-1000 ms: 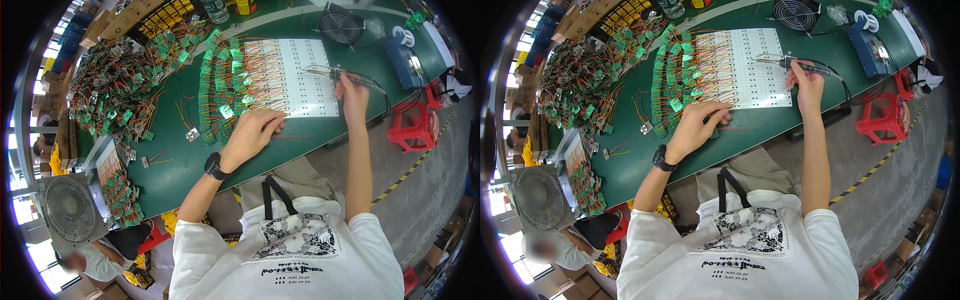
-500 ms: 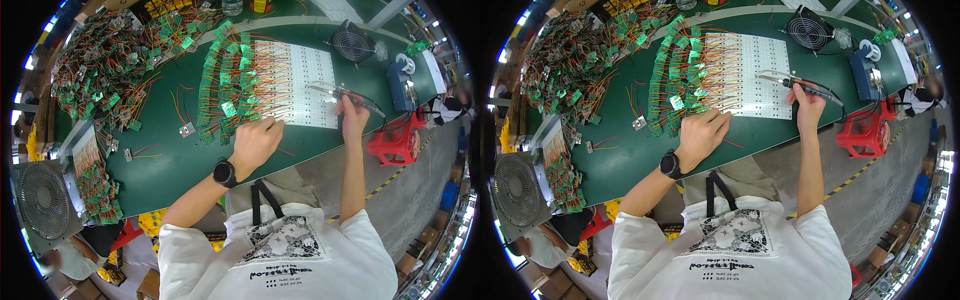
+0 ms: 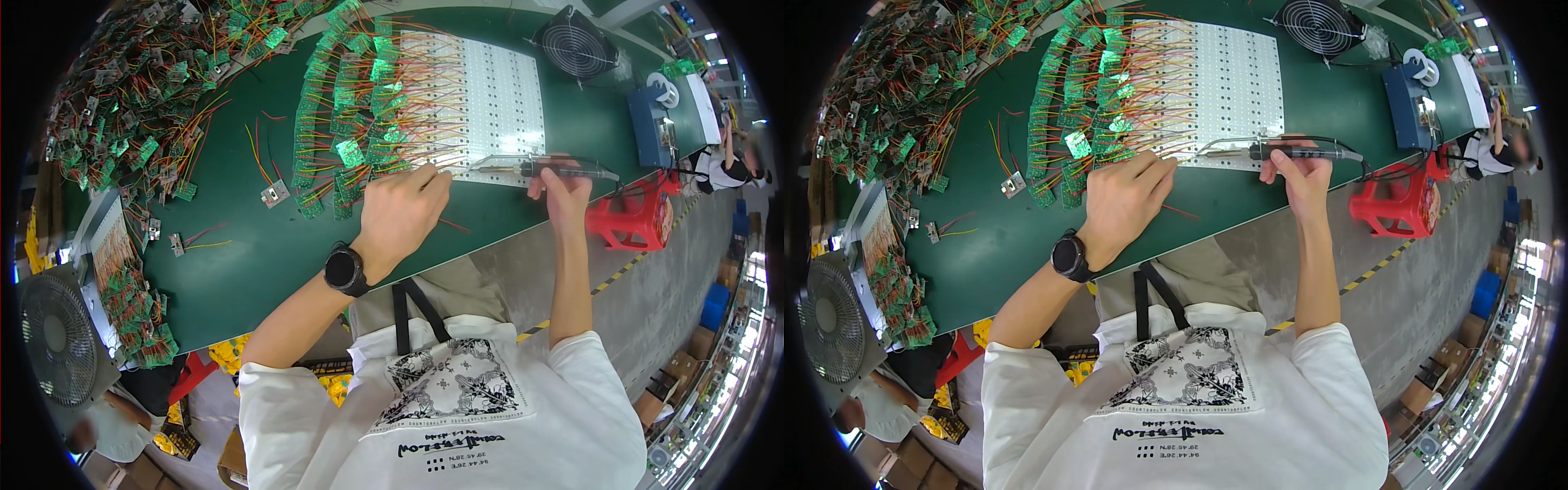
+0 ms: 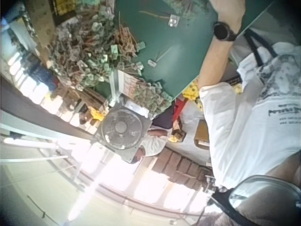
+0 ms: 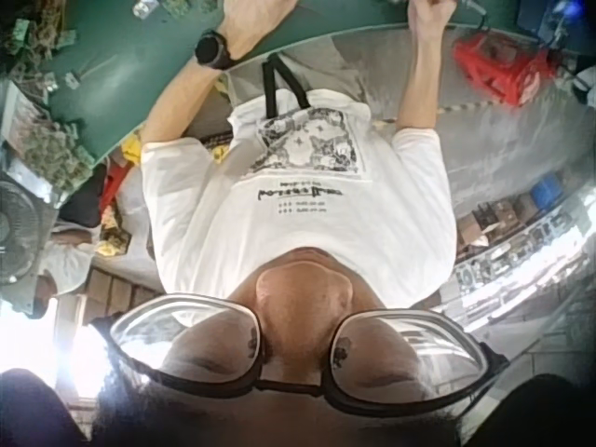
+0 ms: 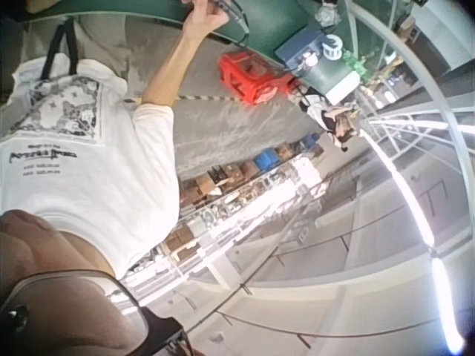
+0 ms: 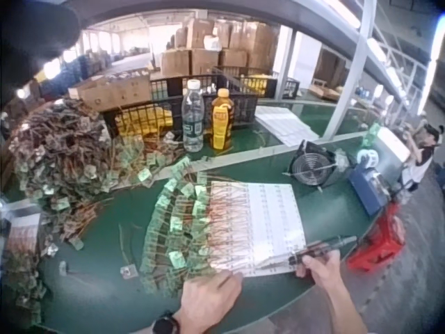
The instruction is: The person solders electrical wires from a wire bundle onto an LED component panel using a soldering iron.
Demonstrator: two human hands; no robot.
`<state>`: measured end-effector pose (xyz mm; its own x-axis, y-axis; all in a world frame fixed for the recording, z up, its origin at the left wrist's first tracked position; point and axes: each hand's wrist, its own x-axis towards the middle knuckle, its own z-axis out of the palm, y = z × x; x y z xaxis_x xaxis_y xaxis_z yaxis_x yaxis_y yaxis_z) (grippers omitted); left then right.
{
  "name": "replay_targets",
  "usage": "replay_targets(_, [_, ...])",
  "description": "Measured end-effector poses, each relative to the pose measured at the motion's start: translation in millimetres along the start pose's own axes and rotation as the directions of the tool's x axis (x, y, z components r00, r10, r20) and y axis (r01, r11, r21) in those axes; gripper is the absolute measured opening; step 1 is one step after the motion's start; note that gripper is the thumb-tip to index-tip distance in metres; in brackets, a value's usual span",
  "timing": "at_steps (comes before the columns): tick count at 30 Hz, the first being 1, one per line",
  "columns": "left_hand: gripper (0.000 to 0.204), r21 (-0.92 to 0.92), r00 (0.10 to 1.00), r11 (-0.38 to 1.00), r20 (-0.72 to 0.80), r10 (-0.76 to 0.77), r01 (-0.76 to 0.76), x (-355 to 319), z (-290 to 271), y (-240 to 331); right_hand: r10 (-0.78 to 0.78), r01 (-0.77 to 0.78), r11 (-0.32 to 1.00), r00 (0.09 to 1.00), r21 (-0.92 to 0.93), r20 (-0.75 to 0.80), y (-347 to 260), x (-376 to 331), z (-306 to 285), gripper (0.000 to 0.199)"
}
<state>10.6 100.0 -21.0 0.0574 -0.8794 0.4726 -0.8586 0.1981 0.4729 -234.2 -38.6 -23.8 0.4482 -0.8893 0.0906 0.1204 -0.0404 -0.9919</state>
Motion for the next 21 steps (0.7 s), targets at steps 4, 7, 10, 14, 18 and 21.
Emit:
replay_targets(4, [0.008, 0.007, 1.000, 1.000, -0.004, 0.008, -0.008, -0.4, 2.3, 0.1, 0.012, -0.012, 1.000, 1.000, -0.025, 0.003, 2.1, -0.6, -1.3, 0.022])
replay_targets(7, [0.008, 0.008, 0.999, 1.000, -0.044, 0.019, -0.019, 0.7, 4.1, 0.6, -0.014, 0.015, 0.999, 1.000, -0.032, 0.006, 0.0, -0.3, -0.2, 0.021])
replay_targets(10, [0.007, 0.018, 1.000, 1.000, -0.016, 0.014, -0.014, 0.7, 3.7, 0.7, 0.001, 0.000, 0.999, 1.000, -0.039, 0.012, 1.2, -0.2, -2.3, 0.021])
replay_targets(14, [0.007, 0.026, 1.000, 1.000, -0.005, 0.010, -0.010, -0.8, 3.6, 0.0, 0.005, -0.005, 0.999, 1.000, -0.032, 0.022, 0.6, -0.9, -0.8, 0.020])
replay_targets(18, [0.008, 0.011, 1.000, 1.000, -0.014, 0.011, -0.011, -0.9, 4.4, 0.1, 0.006, -0.006, 0.998, 1.000, -0.056, 0.004, 1.1, -1.7, -0.3, 0.020])
replay_targets(21, [0.008, 0.002, 1.000, 1.000, -0.017, 0.012, -0.012, -0.5, 2.2, 1.1, -0.001, 0.001, 0.999, 1.000, -0.037, 0.008, 1.1, -1.5, -1.1, 0.020])
